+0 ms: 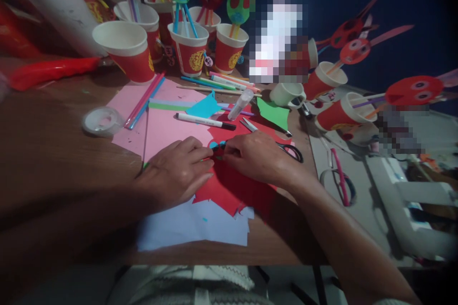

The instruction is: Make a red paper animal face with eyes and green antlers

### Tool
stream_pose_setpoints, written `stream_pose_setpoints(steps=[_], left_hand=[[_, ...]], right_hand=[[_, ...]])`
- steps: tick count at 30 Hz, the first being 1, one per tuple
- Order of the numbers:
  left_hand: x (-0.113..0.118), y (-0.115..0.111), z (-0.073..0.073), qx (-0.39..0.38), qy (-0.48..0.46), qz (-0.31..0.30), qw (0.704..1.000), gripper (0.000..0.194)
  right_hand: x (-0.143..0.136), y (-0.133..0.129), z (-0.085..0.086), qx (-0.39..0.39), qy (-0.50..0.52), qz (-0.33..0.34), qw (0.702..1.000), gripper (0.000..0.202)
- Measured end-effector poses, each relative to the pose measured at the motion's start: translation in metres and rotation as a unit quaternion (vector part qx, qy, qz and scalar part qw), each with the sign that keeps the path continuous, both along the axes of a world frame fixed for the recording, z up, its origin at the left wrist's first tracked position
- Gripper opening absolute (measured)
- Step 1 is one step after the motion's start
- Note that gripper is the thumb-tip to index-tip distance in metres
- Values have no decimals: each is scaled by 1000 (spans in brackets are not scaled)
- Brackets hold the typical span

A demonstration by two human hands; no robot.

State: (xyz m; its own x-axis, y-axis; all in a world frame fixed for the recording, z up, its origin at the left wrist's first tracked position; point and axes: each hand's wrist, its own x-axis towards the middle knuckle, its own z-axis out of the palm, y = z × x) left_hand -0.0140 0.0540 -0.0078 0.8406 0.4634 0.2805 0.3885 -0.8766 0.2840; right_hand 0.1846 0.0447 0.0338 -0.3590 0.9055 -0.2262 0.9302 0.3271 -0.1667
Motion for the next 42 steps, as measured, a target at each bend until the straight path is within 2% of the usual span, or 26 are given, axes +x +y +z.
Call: stream_pose_setpoints(steps=[42], left_hand=[[-1, 0, -2, 1, -7, -4, 1000, 20]], right_hand=[[-8, -2, -2, 21, -55, 0, 998, 26]])
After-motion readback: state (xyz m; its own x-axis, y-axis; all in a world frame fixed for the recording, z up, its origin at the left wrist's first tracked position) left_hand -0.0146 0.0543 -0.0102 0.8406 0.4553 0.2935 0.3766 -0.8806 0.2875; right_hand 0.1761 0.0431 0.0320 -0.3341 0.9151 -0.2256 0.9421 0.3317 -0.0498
